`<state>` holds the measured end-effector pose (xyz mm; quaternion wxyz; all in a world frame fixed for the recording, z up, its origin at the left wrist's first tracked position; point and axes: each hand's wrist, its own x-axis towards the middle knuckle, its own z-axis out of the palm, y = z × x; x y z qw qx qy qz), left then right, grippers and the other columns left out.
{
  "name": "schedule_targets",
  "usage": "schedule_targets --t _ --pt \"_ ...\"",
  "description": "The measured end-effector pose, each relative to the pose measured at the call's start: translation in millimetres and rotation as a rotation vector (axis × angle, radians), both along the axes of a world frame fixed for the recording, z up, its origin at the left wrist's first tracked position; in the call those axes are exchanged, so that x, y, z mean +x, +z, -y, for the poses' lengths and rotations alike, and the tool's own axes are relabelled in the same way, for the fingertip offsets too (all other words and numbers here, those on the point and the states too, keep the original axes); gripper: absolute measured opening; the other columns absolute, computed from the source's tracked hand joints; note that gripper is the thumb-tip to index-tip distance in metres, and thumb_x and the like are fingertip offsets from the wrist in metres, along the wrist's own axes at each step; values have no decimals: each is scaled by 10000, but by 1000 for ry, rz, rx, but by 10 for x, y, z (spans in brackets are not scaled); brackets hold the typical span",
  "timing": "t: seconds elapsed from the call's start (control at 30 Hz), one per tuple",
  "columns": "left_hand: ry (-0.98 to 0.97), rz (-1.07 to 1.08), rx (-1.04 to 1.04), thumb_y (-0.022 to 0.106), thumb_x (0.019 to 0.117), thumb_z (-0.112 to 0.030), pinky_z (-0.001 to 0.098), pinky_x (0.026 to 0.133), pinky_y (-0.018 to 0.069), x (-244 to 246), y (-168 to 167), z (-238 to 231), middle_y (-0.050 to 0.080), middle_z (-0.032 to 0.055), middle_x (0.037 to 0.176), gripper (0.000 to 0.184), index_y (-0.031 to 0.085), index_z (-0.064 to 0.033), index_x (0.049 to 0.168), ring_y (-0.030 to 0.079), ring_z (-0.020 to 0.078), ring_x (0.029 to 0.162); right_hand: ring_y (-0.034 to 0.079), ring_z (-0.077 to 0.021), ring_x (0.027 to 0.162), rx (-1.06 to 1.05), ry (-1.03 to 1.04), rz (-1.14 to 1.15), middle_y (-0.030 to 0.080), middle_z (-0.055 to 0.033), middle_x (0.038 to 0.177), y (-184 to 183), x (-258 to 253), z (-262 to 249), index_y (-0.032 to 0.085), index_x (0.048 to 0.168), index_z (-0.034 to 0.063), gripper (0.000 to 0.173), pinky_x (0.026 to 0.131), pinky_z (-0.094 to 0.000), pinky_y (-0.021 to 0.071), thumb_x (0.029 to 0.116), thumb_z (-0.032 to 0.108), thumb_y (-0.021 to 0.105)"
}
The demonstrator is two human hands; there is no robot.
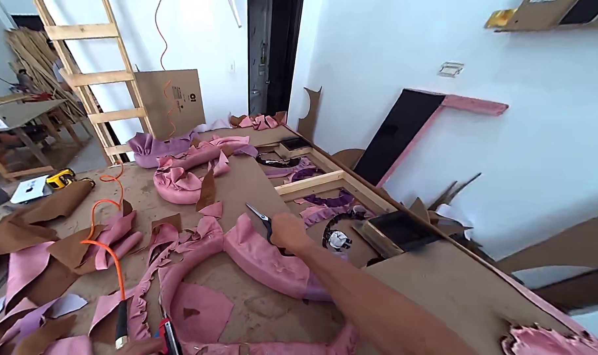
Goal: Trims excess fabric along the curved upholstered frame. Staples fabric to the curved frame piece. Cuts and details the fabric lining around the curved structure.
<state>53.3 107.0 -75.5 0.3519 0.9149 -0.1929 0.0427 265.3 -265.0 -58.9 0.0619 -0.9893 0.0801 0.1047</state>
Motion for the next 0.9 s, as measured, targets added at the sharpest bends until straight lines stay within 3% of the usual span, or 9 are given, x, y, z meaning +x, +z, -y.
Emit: schedule_targets --t 0.1,0.2,0.3,0.4,0.5,0.57,0.63,0.7,0.9 --pt "-119 59 31 495 1066 -194 462 992 555 231 244 661 729 157 1186 313 730 -11 1165 692 253 1134 676 -420 988 21 9 -60 690 -229 1008 61 -80 546 685 931 -6 294 747 -632 528 828 258 764" --pt "-273 148 39 471 1077 -295 413 935 593 603 298 1432 746 54 1138 349 751 -98 1146 709 164 1069 670 -419 933 207 -96 -24 689 -221 932 58 -199 1255 711 894 10 339 770 -663 509 867 345 755" --pt "-411 84 126 489 1062 -333 453 956 573 969 235 2267 735 29 1150 341 733 -136 1195 697 181 1091 655 -336 733 436 -180 121 683 -171 786 132 -620 1941 746 882 21 269 680 -597 514 915 284 700" --pt "-492 -48 299 598 997 -393 534 1081 464 1274 182 3087 629 72 1371 488 584 -154 1423 575 263 1297 707 -263 716 568 -234 164 731 -161 953 332 -1264 2433 700 1176 12 252 675 -487 610 976 160 663" --pt "-578 -237 488 739 903 -454 636 1159 343 1511 95 3663 458 144 1566 892 293 -180 1625 410 352 1463 719 -255 776 416 -174 160 728 -145 972 416 -1835 2881 693 1189 21 259 741 -495 615 956 133 712" --pt "-681 -322 537 757 920 -366 654 1091 412 1604 -20 3830 591 209 1403 765 415 -112 1555 551 393 1317 648 -238 745 277 -92 104 675 -86 841 312 -2156 3056 704 1057 71 283 693 -506 540 871 260 802" --pt "-802 -326 510 693 991 -270 577 938 533 1728 14 3882 696 206 1104 372 650 -11 1255 681 348 1037 644 -232 813 175 -14 42 671 -61 909 235 -2333 3114 704 1096 100 500 725 -505 541 788 471 838" --pt "-881 -290 458 646 1016 -209 484 786 551 1795 102 3867 690 126 871 200 717 -22 1012 668 251 815 675 -239 927 72 61 -6 691 -51 1017 150 -2381 3034 704 1137 123 596 782 -505 559 756 571 802" --pt "-958 -83 509 661 995 -189 447 767 559 1771 224 3898 707 49 839 149 744 -89 923 674 186 795 666 -229 907 0 254 -136 663 -39 1037 -98 -2049 2599 669 1123 127 611 716 -463 539 776 621 769"
